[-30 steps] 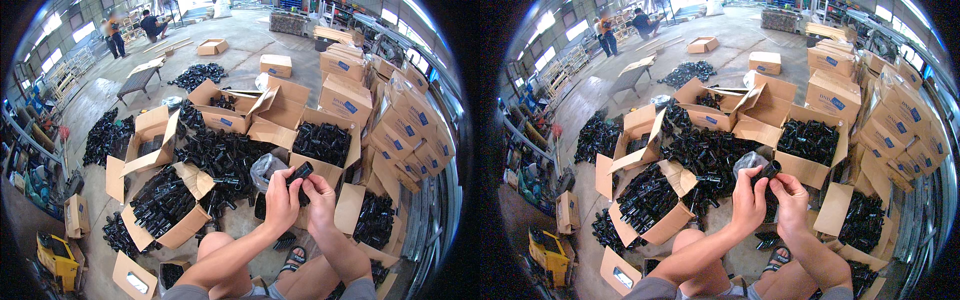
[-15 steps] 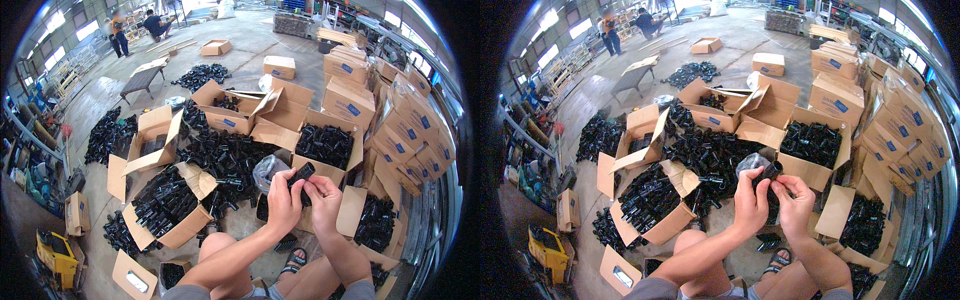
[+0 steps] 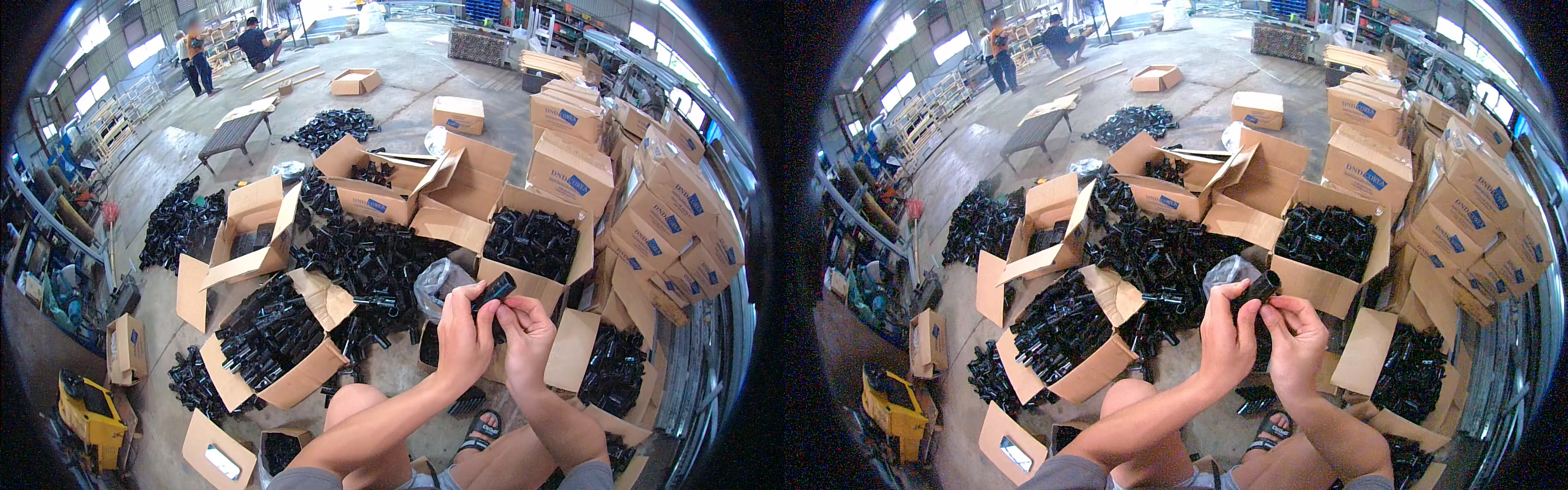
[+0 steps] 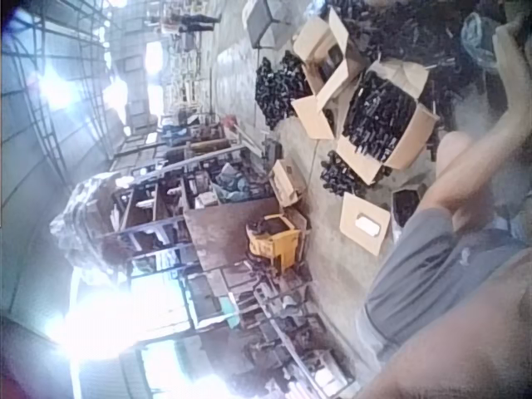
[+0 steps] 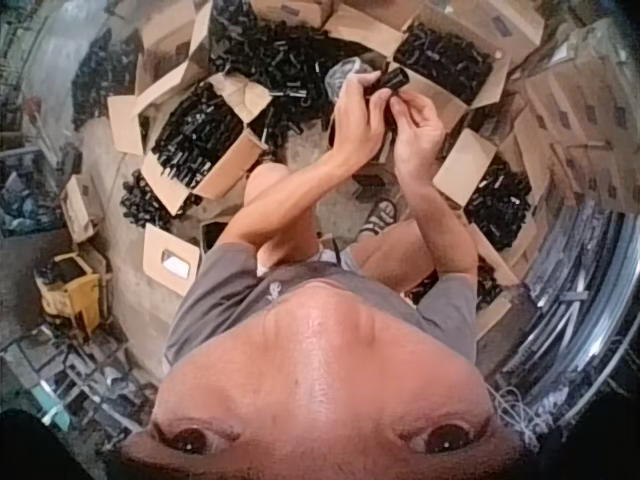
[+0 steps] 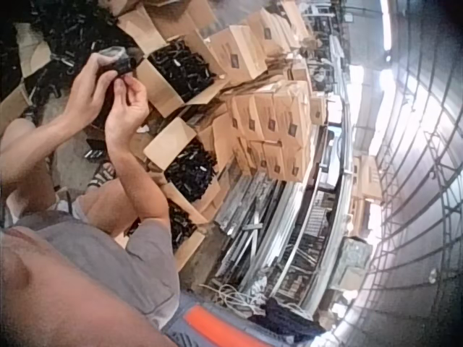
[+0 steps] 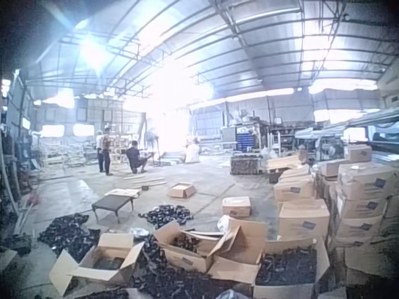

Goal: The person joins black plastic components by hand while sitting on a warehouse floor.

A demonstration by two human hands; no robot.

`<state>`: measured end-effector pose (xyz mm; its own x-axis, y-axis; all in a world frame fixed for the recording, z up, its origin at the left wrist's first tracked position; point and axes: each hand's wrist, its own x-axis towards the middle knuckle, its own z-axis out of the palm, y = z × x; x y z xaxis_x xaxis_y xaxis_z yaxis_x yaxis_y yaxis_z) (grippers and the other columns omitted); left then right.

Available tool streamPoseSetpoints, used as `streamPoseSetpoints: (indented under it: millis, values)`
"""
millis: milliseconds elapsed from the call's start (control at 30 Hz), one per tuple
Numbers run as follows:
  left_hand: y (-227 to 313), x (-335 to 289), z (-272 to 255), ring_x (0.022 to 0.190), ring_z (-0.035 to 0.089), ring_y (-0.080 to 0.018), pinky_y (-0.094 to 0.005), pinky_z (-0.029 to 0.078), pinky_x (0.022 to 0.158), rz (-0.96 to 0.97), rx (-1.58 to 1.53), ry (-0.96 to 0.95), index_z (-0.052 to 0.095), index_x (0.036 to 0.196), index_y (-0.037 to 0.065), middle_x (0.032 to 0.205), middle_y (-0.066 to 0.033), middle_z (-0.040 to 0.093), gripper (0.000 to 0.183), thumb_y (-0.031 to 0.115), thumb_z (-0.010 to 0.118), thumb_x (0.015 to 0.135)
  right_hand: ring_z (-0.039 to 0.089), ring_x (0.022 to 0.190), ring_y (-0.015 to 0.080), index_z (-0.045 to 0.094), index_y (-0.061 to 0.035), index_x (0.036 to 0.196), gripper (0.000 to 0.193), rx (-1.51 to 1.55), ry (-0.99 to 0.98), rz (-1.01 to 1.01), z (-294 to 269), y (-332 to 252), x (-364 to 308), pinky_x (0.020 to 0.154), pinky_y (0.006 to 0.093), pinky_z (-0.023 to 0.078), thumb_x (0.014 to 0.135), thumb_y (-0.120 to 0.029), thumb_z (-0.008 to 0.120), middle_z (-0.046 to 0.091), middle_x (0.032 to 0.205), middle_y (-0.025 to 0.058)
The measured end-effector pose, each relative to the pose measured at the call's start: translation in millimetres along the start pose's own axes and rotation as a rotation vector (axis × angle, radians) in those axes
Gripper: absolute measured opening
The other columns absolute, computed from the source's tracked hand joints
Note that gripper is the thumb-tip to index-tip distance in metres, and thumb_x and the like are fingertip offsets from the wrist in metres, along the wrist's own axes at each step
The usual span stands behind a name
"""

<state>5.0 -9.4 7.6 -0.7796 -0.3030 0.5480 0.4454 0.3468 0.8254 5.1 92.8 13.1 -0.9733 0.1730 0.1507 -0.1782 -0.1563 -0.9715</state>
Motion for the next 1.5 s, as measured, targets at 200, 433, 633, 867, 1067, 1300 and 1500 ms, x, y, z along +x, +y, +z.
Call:
streamPoseSetpoints:
  millis: [200, 433, 633, 867, 1067, 1300, 1500]
  values:
    - [-2, 0, 0, 0.097, 0.059, -0.0416, -0.0454, 0.049, 0.083, 0.033, 0.014, 0.017, 0.054, 0.114, -0.006, 0.106, -0.0243, 0.06, 0.024, 0.009, 0.061, 0.096, 0.064, 0.089, 0.0101, 0.068, 0.0018, 0.106, 0.017, 0.138, -0.03, 0.159, -3, 4, 7, 0.081, 0.0247, 0.051, 0.092, -0.006, 0.073, 0.072, 0.098, 0.0059]
    - [-4, -1, 1, 0.095, 0.059, -0.0414, -0.0457, 0.048, 0.082, 0.056, 0.017, -0.006, 0.054, 0.114, -0.005, 0.105, -0.0237, 0.061, 0.025, 0.009, 0.061, 0.096, 0.063, 0.089, 0.0096, 0.072, 0.001, 0.105, 0.018, 0.184, -0.076, 0.171, -9, 3, 4, 0.083, 0.025, 0.051, 0.092, -0.011, 0.074, 0.072, 0.098, 0.0048]
    - [-4, -1, 3, 0.094, 0.059, -0.0411, -0.0456, 0.048, 0.081, 0.04, 0.021, 0.002, 0.054, 0.114, -0.005, 0.104, -0.0233, 0.061, 0.025, 0.01, 0.062, 0.095, 0.064, 0.09, 0.0095, 0.072, 0.0011, 0.106, 0.017, 0.171, -0.063, 0.164, -7, 3, 4, 0.083, 0.0249, 0.051, 0.092, -0.009, 0.073, 0.072, 0.099, 0.0046]
    - [-2, -2, 1, 0.101, 0.062, -0.0393, -0.0425, 0.05, 0.088, 0.061, 0.037, -0.012, 0.055, 0.114, -0.004, 0.109, -0.0221, 0.062, 0.023, 0.006, 0.062, 0.095, 0.064, 0.093, 0.0105, 0.07, 0.0001, 0.11, 0.017, 0.269, -0.082, 0.32, -15, 9, 6, 0.086, 0.0257, 0.05, 0.094, -0.008, 0.07, 0.071, 0.104, 0.0046]
    - [-1, -1, 0, 0.1, 0.061, -0.0401, -0.0441, 0.049, 0.087, 0.039, 0.033, -0.019, 0.055, 0.114, -0.004, 0.109, -0.0224, 0.062, 0.025, 0.007, 0.063, 0.094, 0.063, 0.093, 0.012, 0.068, 0.001, 0.111, 0.018, 0.284, -0.105, 0.375, -14, 2, 5, 0.087, 0.027, 0.049, 0.096, -0.01, 0.068, 0.07, 0.104, 0.0056]
    - [-2, 1, 1, 0.097, 0.058, -0.0415, -0.0464, 0.048, 0.083, 0.07, 0.006, 0.009, 0.054, 0.112, -0.005, 0.107, -0.0228, 0.062, 0.024, 0.008, 0.063, 0.094, 0.064, 0.094, 0.0118, 0.069, 0.0032, 0.113, 0.02, 0.245, -0.082, 0.292, -12, 2, 2, 0.088, 0.0263, 0.049, 0.095, -0.007, 0.068, 0.071, 0.106, 0.0076]
    - [-2, 2, 0, 0.097, 0.058, -0.0413, -0.0464, 0.048, 0.083, 0.048, 0.003, 0.012, 0.054, 0.112, -0.005, 0.106, -0.0222, 0.062, 0.024, 0.009, 0.063, 0.094, 0.063, 0.094, 0.0113, 0.069, 0.003, 0.112, 0.019, 0.173, -0.109, 0.232, -9, -7, 1, 0.088, 0.0254, 0.049, 0.095, -0.003, 0.067, 0.071, 0.105, 0.0068]
